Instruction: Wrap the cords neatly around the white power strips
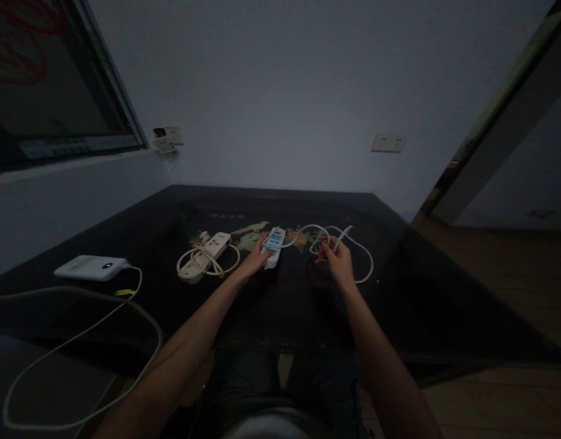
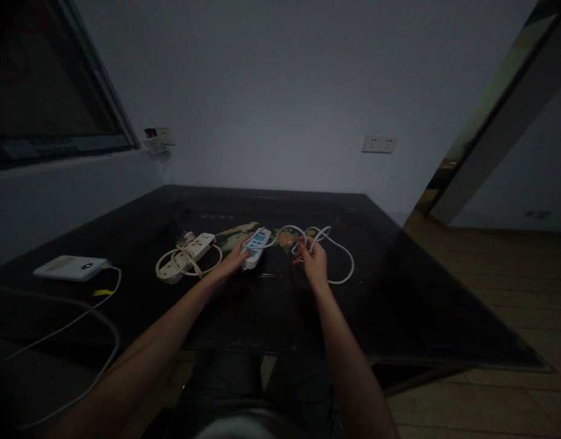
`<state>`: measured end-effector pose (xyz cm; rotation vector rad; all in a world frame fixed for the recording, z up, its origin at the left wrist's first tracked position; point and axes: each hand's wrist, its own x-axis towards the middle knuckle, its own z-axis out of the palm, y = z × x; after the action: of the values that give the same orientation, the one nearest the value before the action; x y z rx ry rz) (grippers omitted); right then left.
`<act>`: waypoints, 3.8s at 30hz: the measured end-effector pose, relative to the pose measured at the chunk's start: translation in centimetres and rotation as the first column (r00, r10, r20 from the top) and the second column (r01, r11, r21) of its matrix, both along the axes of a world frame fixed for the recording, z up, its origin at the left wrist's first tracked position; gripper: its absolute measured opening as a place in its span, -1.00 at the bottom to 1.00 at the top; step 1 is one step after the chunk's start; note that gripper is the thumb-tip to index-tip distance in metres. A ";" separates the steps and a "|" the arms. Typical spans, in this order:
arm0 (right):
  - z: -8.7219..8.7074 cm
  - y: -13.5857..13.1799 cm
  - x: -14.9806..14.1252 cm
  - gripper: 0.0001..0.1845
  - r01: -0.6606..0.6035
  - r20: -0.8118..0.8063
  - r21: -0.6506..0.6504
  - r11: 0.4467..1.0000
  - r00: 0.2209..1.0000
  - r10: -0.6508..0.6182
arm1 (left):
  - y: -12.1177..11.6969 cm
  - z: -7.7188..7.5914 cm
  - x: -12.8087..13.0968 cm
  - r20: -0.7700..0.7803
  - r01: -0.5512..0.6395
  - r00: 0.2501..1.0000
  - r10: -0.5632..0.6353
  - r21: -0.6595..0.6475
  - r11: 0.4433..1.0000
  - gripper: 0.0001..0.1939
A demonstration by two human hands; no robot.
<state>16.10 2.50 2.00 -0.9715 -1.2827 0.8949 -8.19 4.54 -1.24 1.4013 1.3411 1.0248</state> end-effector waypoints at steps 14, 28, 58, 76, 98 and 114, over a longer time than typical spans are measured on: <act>-0.1 0.1 -0.1 -0.69 -0.007 0.059 -0.015 1.000 0.998 0.008 | -2.9 2.0 1.0 -0.077 0.430 0.885 -0.460 -0.245 0.869 -0.20; -0.2 0.0 -0.5 -0.70 -0.022 0.052 -0.008 1.000 0.998 0.023 | -3.9 2.4 1.1 -0.250 0.544 0.758 -0.602 -0.266 0.796 -0.13; 0.7 -3.1 -2.9 -0.64 -0.606 0.238 -0.136 0.784 0.748 0.619 | -0.5 1.2 -1.2 -0.473 0.187 0.880 0.035 0.413 0.891 -0.67; 0.0 -0.8 -1.6 -0.61 -0.338 0.085 -0.064 0.939 0.936 0.343 | -2.1 1.0 0.8 -0.410 0.440 0.855 -0.317 0.250 0.863 -0.46; 1.8 -3.5 -2.0 -0.65 -0.793 0.114 -0.196 0.578 0.567 0.816 | -2.6 4.3 -1.3 0.282 0.447 0.802 -0.526 0.301 0.842 -0.35; 1.6 -2.9 -1.2 -0.65 -0.824 0.013 -0.150 0.546 0.551 0.834 | 1.3 6.9 7.5 -0.359 0.608 0.790 -0.497 0.362 0.706 -0.75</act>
<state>14.85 -0.40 3.60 -0.4279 -1.8207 1.7076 -0.71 5.82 5.66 2.1854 0.7334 0.7915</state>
